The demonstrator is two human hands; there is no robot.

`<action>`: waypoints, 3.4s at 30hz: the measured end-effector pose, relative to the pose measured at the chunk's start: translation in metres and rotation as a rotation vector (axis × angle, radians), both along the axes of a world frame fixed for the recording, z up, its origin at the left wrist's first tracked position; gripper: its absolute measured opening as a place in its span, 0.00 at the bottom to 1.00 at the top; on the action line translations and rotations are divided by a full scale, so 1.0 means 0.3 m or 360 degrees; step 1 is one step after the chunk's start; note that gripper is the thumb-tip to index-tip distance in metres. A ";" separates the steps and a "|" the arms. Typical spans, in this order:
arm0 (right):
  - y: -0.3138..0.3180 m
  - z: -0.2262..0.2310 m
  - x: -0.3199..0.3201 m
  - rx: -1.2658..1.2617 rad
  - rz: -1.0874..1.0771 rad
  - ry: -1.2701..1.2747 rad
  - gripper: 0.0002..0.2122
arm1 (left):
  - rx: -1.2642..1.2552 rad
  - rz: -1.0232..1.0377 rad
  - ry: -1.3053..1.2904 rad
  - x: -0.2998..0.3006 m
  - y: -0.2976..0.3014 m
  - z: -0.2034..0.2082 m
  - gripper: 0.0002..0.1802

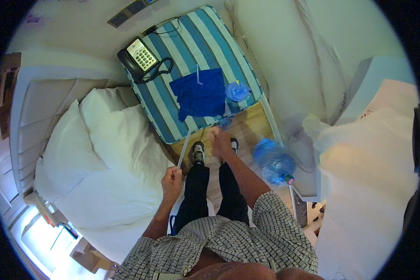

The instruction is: The person unpacks a blue plastic package containing a water dispenser pump and a clear tube. They separate the components, insert the tube into the pump, and attach the assembly to a large water bottle. Finally, they connect a collapsible blue water bottle to the pump outlet.

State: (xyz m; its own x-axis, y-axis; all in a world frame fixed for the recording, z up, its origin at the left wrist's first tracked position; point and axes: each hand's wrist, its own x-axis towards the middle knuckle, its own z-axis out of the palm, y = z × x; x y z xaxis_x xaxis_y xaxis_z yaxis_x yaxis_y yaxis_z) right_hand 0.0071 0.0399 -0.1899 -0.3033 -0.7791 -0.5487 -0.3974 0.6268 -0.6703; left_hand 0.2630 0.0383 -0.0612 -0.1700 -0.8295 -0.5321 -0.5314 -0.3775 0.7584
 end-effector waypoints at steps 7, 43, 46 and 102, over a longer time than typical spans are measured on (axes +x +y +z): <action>0.164 -0.033 -0.008 -0.0376 -0.0242 -0.0095 0.12 | -0.0188 -0.0158 -0.0015 -0.104 0.051 -0.001 0.08; 1.637 -0.430 -0.372 0.0182 -0.1891 0.0346 0.28 | 0.0025 -0.1419 0.0078 -0.681 0.725 -0.144 0.11; 1.641 -0.392 -0.378 0.0072 -0.2031 0.0046 0.25 | 0.0073 -0.1431 0.0067 -0.759 0.809 -0.235 0.13; 1.316 0.231 0.174 -0.0639 -0.2716 -0.1118 0.23 | -0.0074 -0.2517 0.0164 -0.709 0.920 -0.210 0.13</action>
State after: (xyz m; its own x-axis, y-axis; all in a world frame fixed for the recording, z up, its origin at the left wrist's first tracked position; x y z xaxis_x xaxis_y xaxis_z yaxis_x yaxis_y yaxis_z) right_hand 0.0593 0.4346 -0.1205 -0.6172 -0.0220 -0.7865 0.7715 -0.2132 -0.5995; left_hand 0.0505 0.3143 -0.1242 -0.8736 0.1982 -0.4445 -0.2967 0.5073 0.8091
